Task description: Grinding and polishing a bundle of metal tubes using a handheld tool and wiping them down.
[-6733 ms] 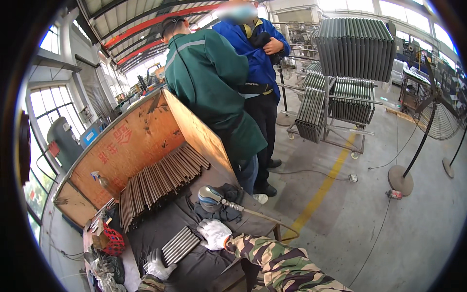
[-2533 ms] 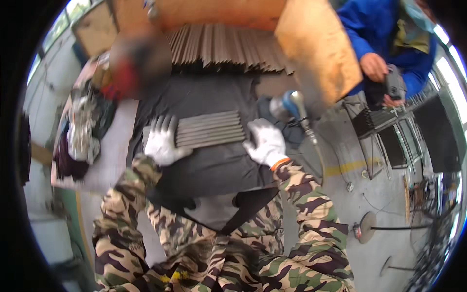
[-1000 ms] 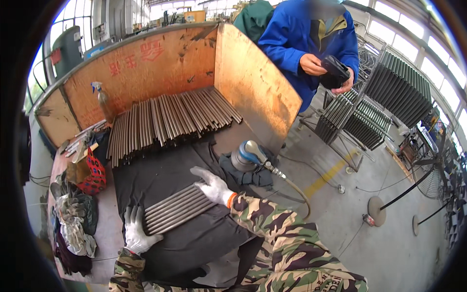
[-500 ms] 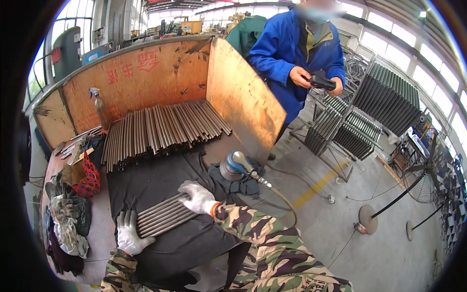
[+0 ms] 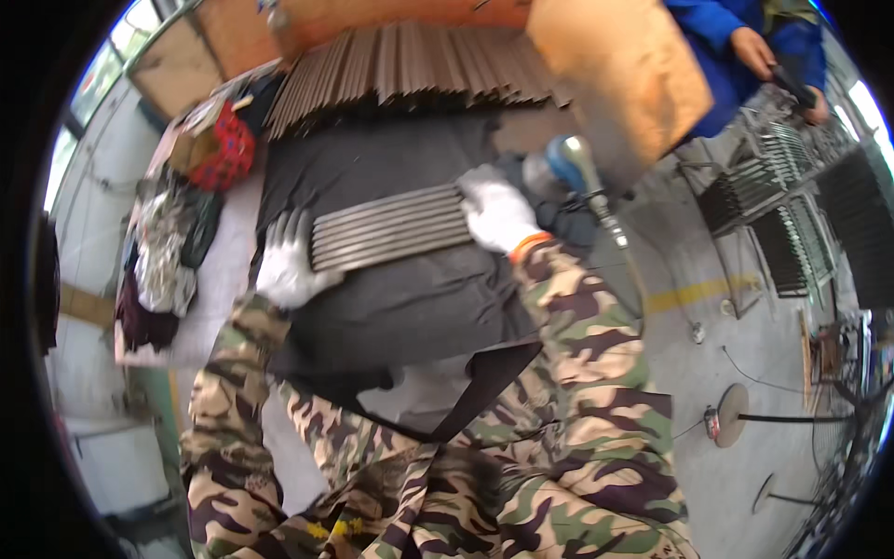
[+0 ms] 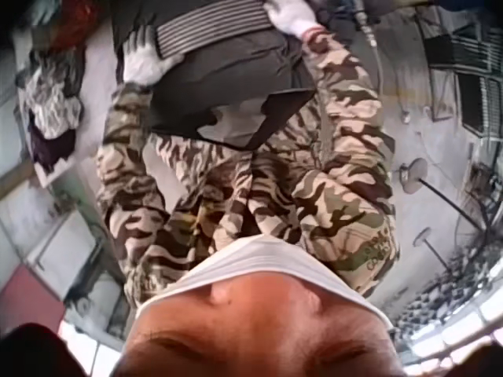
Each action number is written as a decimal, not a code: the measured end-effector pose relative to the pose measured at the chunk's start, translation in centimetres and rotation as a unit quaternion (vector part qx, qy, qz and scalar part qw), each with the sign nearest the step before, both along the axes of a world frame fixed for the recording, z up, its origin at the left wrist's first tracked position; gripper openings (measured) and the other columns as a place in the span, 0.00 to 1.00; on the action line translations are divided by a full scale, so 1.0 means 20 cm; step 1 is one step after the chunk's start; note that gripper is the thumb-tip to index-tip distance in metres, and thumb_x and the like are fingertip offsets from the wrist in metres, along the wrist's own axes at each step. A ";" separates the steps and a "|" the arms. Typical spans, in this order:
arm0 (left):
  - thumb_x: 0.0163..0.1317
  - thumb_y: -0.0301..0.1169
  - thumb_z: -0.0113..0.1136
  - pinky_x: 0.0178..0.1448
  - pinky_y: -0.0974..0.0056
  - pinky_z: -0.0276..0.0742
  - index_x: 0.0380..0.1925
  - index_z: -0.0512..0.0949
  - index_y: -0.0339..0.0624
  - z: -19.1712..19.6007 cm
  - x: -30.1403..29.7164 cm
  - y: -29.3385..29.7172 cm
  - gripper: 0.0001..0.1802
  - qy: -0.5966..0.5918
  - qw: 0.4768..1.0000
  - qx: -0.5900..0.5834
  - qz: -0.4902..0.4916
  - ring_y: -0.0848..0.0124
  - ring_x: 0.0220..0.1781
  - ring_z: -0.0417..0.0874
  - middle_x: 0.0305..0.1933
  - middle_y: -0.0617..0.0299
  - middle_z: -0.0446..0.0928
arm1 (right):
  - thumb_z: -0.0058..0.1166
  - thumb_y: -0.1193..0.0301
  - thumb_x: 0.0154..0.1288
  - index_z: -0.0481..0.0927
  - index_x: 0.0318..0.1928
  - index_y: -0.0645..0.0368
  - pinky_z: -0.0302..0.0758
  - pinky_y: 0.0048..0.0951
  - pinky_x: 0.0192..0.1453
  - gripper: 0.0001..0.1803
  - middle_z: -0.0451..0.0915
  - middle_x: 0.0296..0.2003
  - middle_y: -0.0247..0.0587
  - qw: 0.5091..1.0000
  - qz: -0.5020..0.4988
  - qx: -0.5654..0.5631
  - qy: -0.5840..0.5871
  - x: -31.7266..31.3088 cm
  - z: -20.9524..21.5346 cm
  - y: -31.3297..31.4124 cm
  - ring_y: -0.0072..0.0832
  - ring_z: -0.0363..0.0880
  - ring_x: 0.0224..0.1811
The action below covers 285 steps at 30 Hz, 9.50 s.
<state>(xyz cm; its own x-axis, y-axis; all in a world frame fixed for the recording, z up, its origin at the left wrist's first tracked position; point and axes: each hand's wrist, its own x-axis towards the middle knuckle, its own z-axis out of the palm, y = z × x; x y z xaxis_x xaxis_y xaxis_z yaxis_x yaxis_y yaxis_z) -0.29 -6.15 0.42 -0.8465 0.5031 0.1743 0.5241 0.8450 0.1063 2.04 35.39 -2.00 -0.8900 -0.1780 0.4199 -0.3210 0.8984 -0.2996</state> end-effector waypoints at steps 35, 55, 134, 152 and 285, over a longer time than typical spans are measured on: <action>0.68 0.69 0.65 0.88 0.32 0.56 0.76 0.71 0.30 -0.05 -0.02 0.02 0.54 0.029 0.997 0.051 0.051 0.34 0.85 0.66 0.78 0.34 0.72 | 0.68 0.55 0.68 0.87 0.57 0.48 0.85 0.48 0.64 0.21 0.87 0.52 0.51 0.983 0.015 0.122 -0.134 0.06 0.59 -0.35 0.53 0.88 0.57; 0.69 0.61 0.67 0.88 0.35 0.57 0.72 0.75 0.30 -0.14 0.05 0.00 0.47 0.092 0.989 0.088 0.075 0.35 0.81 0.70 0.74 0.37 0.76 | 0.68 0.54 0.66 0.86 0.57 0.50 0.84 0.46 0.66 0.23 0.86 0.53 0.51 0.975 -0.013 0.138 -0.176 -0.09 0.56 -0.49 0.52 0.87 0.59; 0.65 0.32 0.68 0.73 0.46 0.75 0.49 0.87 0.37 -0.22 -0.13 -0.03 0.15 0.172 0.957 0.202 0.120 0.52 0.64 0.83 0.56 0.51 0.86 | 0.66 0.54 0.69 0.86 0.58 0.49 0.86 0.49 0.62 0.21 0.86 0.51 0.52 0.981 0.087 0.144 -0.096 -0.08 0.52 -1.12 0.53 0.88 0.57; 0.71 0.43 0.66 0.79 0.42 0.71 0.65 0.83 0.34 -0.26 -0.24 -0.05 0.30 0.217 0.959 0.167 0.068 0.46 0.76 0.77 0.70 0.45 0.81 | 0.66 0.54 0.69 0.86 0.59 0.48 0.85 0.48 0.64 0.22 0.86 0.54 0.50 0.977 0.053 0.171 -0.117 -0.09 0.53 -1.10 0.51 0.88 0.59; 0.38 0.58 0.85 0.87 0.35 0.63 0.73 0.73 0.29 -0.05 0.15 -0.11 0.65 0.041 0.989 0.091 -0.113 0.36 0.79 0.71 0.73 0.36 0.75 | 0.77 0.45 0.54 0.81 0.65 0.60 0.78 0.56 0.72 0.44 0.83 0.61 0.54 0.987 0.051 0.093 -0.122 0.19 0.61 -0.31 0.54 0.82 0.66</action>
<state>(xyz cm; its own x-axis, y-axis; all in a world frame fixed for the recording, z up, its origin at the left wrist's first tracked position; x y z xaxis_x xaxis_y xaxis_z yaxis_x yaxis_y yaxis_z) 2.63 -8.42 -0.54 -0.6958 0.6315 0.3421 0.7100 0.6765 0.1953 5.86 29.28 10.21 -0.9339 -0.3260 0.1472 -0.3517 0.9117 -0.2123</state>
